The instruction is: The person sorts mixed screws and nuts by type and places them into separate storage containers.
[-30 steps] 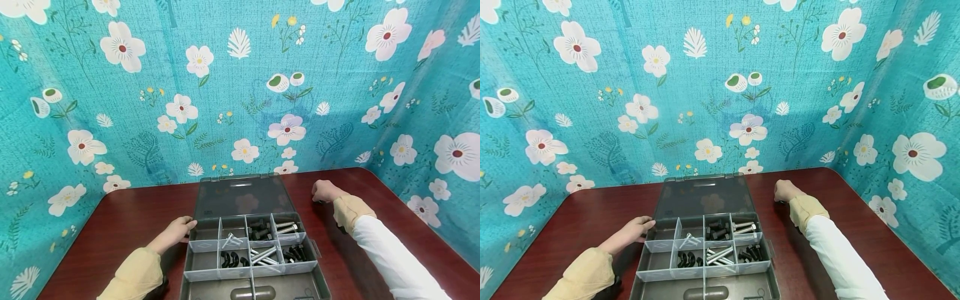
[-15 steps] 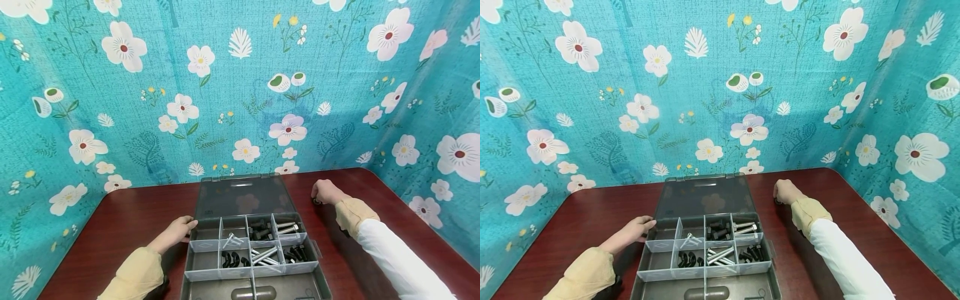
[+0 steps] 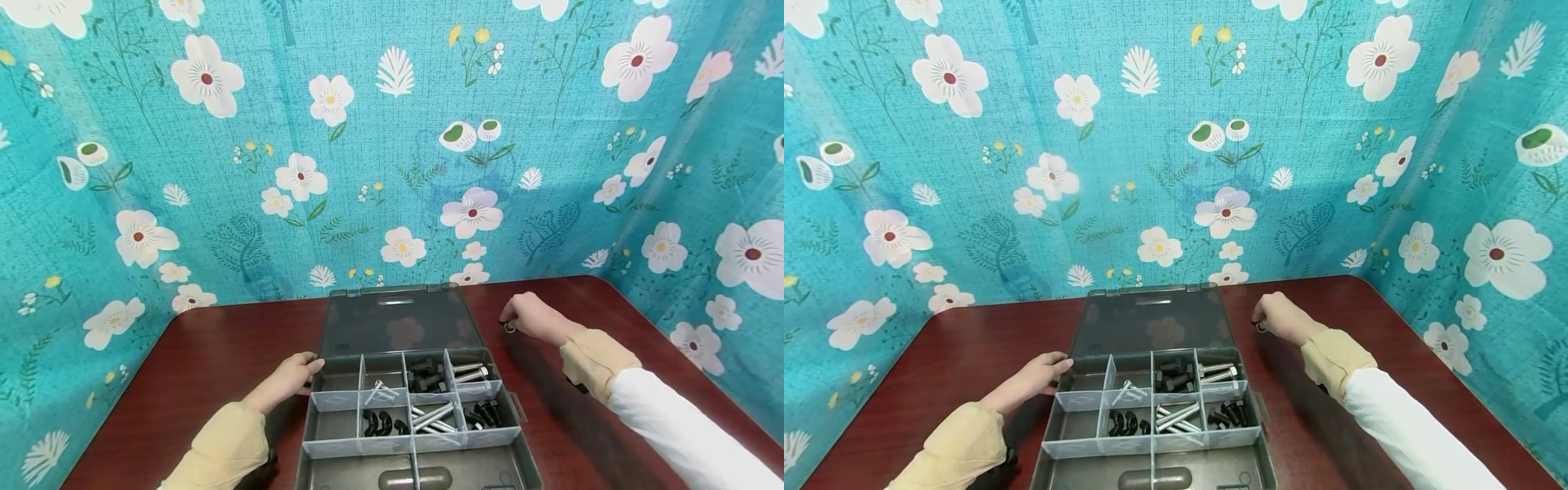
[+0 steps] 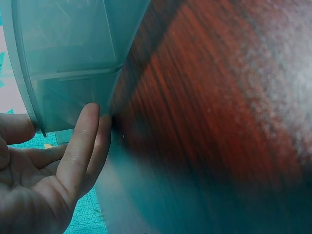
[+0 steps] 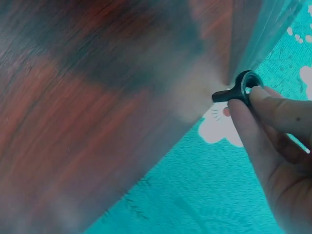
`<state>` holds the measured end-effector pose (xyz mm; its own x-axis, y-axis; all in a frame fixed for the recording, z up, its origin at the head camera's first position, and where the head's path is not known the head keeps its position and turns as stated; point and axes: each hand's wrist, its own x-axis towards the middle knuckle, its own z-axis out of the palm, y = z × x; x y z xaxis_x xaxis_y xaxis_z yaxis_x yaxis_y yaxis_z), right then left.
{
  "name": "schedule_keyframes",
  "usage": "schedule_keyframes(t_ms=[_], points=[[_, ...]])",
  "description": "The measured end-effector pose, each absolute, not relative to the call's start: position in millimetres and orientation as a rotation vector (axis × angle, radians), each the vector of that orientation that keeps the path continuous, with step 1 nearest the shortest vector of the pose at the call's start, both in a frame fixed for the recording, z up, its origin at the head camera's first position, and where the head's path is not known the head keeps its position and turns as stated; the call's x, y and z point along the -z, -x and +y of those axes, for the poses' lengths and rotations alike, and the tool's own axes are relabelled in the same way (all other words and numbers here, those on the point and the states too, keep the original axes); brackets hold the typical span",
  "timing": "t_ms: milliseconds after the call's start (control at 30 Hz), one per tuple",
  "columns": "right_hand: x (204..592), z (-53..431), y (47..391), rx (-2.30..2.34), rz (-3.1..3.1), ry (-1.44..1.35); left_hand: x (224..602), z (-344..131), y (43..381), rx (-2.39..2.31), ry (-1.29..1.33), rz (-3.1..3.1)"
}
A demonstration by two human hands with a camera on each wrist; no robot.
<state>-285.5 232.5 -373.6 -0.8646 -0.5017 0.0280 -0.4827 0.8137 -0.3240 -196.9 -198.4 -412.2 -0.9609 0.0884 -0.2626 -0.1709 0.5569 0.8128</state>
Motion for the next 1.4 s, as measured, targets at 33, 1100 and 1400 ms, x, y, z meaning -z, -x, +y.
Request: schedule_keyframes(t_ms=[33, 1100, 1400], points=[[372, 232, 283, 0.499, 2.939, 0.843, 412, -198, 197, -1.357, 0.071, 2.523], [342, 184, 198, 0.448, 2.825, 1.781, 414, -201, 198, -1.370, 0.044, 2.495], [335, 164, 181, 0.416, 2.743, 1.956, 414, -201, 198, -1.371, 0.038, 2.494]])
